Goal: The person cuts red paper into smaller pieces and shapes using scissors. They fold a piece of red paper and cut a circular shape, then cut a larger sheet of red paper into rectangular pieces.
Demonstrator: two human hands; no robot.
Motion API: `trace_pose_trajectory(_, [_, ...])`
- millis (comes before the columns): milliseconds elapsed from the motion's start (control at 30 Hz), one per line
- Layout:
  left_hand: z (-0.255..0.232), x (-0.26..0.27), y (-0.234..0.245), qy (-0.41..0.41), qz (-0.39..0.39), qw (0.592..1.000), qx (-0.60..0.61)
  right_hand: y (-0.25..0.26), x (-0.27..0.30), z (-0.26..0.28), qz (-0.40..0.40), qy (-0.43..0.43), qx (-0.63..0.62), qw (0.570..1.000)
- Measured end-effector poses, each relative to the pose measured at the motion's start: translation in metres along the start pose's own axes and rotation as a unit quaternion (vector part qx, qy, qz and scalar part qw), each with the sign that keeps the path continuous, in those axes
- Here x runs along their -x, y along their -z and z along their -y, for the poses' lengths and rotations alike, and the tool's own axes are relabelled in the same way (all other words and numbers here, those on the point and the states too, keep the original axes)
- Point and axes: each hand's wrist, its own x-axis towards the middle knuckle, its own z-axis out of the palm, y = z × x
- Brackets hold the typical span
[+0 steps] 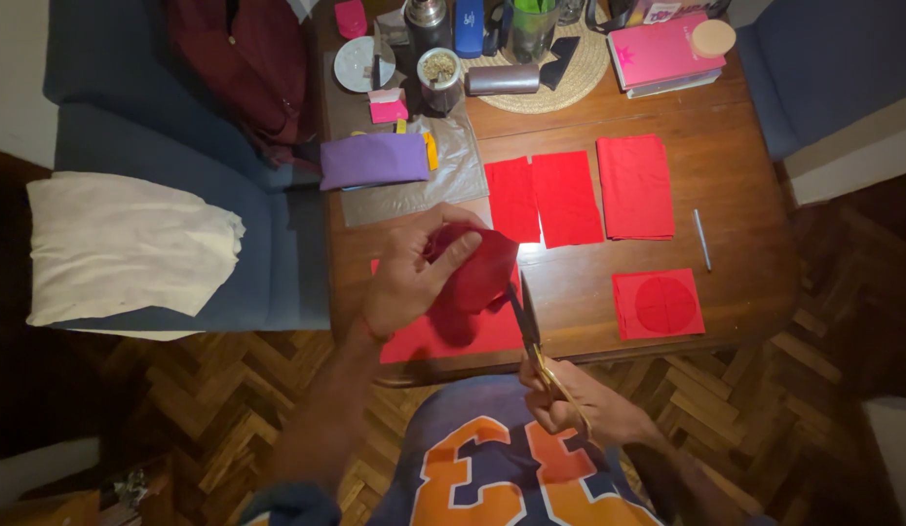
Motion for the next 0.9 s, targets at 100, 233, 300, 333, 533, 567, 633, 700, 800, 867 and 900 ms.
trace_pose_trajectory(100, [-0.021,-0.007,0.008,0.037,0.048,0.998,0.012,0.002,0.0,0.006,0.044,0.036,-0.012,0.998])
trace_pose_trajectory(233, [-0.053,-0.018,0.021,-0.027,0.087,0.986,-0.137,0.002,0.005,0.017,0.054,0.025,-0.088,0.994])
trace_pose_trajectory(300, [-0.066,-0.024,0.025,-0.084,0.133,0.969,-0.189,-0.002,0.006,0.032,0.039,0.037,-0.05,0.997])
trace_pose_trajectory(333, [-0.069,-0.027,0.026,-0.085,0.131,0.969,-0.19,-0.003,0.006,0.034,0.041,0.037,-0.049,0.997])
trace_pose_trajectory(533, [-0.079,-0.038,0.033,-0.158,0.162,0.952,-0.205,0.001,0.011,0.024,0.004,0.011,-0.005,1.0])
trace_pose_trajectory(567, [-0.08,-0.039,0.034,-0.167,0.164,0.948,-0.214,0.002,0.011,0.02,0.005,0.005,-0.015,1.0])
trace_pose_trajectory(633, [-0.085,-0.041,0.033,-0.177,0.165,0.944,-0.224,0.001,0.012,0.018,0.005,0.001,-0.023,1.0])
trace_pose_trajectory(700, [-0.093,-0.041,0.031,-0.141,0.177,0.955,-0.194,-0.002,0.013,0.024,0.002,0.008,-0.088,0.996])
trace_pose_trajectory(800, [-0.102,-0.044,0.026,-0.114,0.177,0.959,-0.187,-0.001,0.012,0.022,0.0,0.037,-0.074,0.997])
trace_pose_trajectory(867, [-0.101,-0.046,0.027,-0.129,0.195,0.956,-0.178,-0.002,0.013,0.023,-0.014,0.033,-0.059,0.998])
trace_pose_trajectory(900, [-0.1,-0.047,0.028,-0.144,0.212,0.952,-0.169,-0.002,0.013,0.023,-0.026,0.03,-0.045,0.998])
